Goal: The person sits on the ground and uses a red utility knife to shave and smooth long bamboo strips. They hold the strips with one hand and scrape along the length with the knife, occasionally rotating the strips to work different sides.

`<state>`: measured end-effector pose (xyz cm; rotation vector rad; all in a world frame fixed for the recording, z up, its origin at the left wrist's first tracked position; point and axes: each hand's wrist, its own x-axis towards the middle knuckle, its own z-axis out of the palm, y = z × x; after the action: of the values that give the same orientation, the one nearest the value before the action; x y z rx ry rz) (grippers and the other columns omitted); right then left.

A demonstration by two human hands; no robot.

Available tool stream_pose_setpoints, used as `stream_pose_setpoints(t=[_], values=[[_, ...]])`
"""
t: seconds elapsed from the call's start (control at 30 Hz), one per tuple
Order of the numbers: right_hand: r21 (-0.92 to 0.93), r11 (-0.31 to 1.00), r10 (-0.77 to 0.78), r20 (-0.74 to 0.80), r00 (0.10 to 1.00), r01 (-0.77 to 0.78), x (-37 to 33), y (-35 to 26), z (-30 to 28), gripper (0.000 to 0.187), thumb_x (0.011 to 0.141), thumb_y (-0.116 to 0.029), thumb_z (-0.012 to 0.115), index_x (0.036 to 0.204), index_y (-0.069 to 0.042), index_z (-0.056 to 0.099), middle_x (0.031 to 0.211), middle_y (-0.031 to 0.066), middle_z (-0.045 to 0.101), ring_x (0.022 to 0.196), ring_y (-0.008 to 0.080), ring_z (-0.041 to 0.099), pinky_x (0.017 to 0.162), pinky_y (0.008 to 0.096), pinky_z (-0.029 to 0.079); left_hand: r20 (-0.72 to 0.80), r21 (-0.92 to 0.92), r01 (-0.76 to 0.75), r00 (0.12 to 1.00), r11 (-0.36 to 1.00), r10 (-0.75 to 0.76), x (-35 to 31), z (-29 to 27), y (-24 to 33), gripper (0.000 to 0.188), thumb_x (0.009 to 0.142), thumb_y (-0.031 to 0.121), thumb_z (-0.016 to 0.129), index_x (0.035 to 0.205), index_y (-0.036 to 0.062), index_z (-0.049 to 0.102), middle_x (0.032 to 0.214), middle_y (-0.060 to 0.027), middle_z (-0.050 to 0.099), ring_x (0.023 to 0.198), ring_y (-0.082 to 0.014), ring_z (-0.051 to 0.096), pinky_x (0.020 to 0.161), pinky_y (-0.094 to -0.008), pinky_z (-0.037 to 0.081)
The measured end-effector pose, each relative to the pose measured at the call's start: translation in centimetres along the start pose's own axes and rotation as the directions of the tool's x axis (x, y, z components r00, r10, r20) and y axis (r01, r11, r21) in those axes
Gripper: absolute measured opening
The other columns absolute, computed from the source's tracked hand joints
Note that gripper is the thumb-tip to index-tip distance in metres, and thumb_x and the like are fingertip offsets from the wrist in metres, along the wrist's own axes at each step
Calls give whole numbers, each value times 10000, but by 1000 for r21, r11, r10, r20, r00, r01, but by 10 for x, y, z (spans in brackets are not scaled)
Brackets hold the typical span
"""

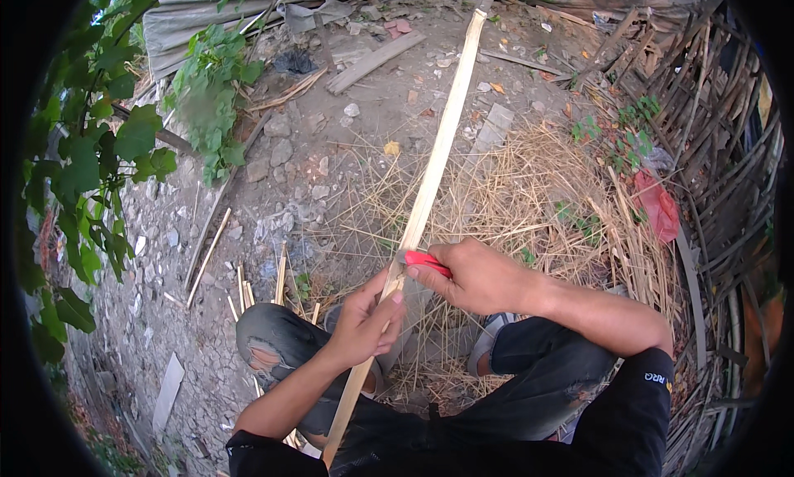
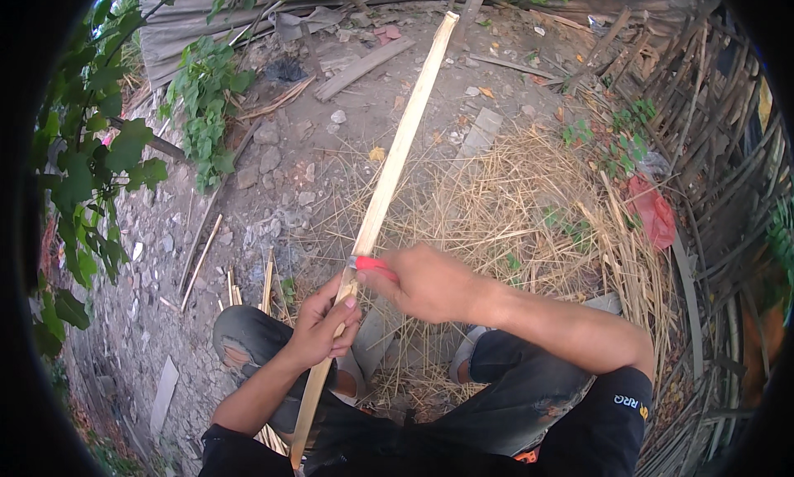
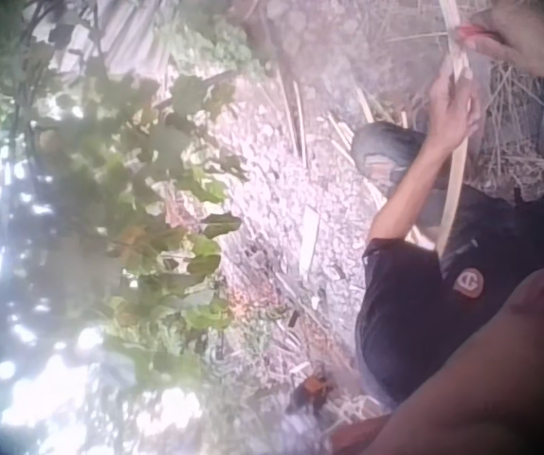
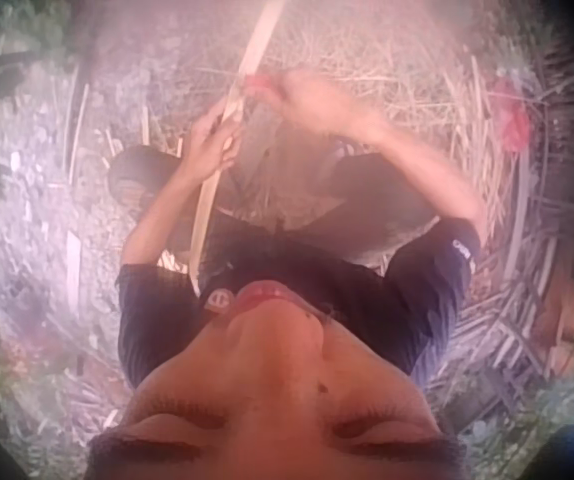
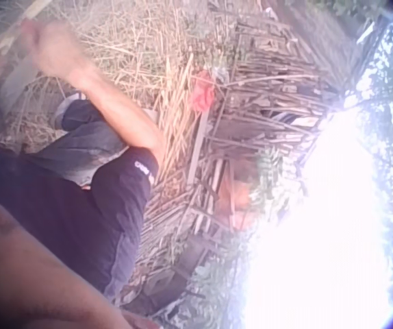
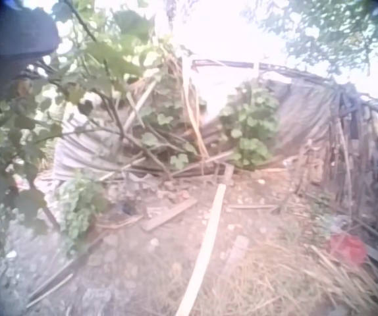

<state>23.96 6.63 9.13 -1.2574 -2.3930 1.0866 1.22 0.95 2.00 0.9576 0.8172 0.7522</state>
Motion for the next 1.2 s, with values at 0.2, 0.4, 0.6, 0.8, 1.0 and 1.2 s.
stream_pose_setpoints(t=[0.2, 0.4, 0.6, 0.8, 1.0, 1.2], values=[[-45, 998, 43, 39, 998, -41, 7, 7, 15, 473, 1059, -412, 493, 1001, 22, 673, 775, 284, 671, 760, 488, 668, 707, 554, 530, 9, -42, 67, 998, 997, -67, 0, -5, -4, 572, 1099, 170, 474, 1629, 178, 258, 702, 32, 447, 452, -35, 351, 386, -218, 287], [-181, 979, 102, 23, 994, -97, 16, 13, 20, 542, 1049, -494, 491, 990, 13, 675, 743, 271, 676, 747, 477, 686, 684, 564, 534, -44, 18, 87, 995, 996, -86, -2, -13, -7, 569, 1094, 164, 482, 1625, 181, 277, 732, 33, 455, 461, -34, 345, 394, -223, 299], [-295, 955, 7, -80, 997, -31, 18, 31, 26, 534, 1041, -528, 512, 1063, -28, 698, 634, 204, 638, 622, 426, 663, 644, 529, 538, -4, 18, 101, 995, 995, -101, -3, -19, -6, 567, 1091, 160, 487, 1622, 161, 287, 761, 29, 467, 469, -35, 356, 401, -227, 308], [-200, 944, 199, -295, 935, -263, 20, 75, -25, 656, 1050, -592, 422, 1140, -7, 707, 689, 197, 673, 707, 410, 702, 732, 527, 542, 33, 151, 126, 991, 980, -132, -25, -20, -9, 575, 1087, 156, 492, 1622, 137, 284, 700, 38, 437, 475, -42, 368, 408, -232, 325], [-272, 910, 199, -374, 906, -313, 23, 69, -37, 657, 1038, -609, 442, 1047, -19, 731, 648, 184, 658, 695, 406, 693, 699, 520, 533, 44, 129, 93, 994, 987, -99, -26, -25, -7, 546, 1076, 110, 490, 1601, 116, 338, 752, 17, 442, 462, -37, 337, 393, -229, 303], [54, 847, 461, -571, 679, -529, 29, 109, -87, 745, 1036, -649, 416, 1032, 26, 731, 627, 87, 640, 568, 254, 621, 635, 466, 513, 89, 268, 104, 987, 958, -132, -50, -33, -12, 561, 1095, 158, 487, 1618, 92, 293, 590, 58, 406, 476, -36, 385, 437, -221, 342]])
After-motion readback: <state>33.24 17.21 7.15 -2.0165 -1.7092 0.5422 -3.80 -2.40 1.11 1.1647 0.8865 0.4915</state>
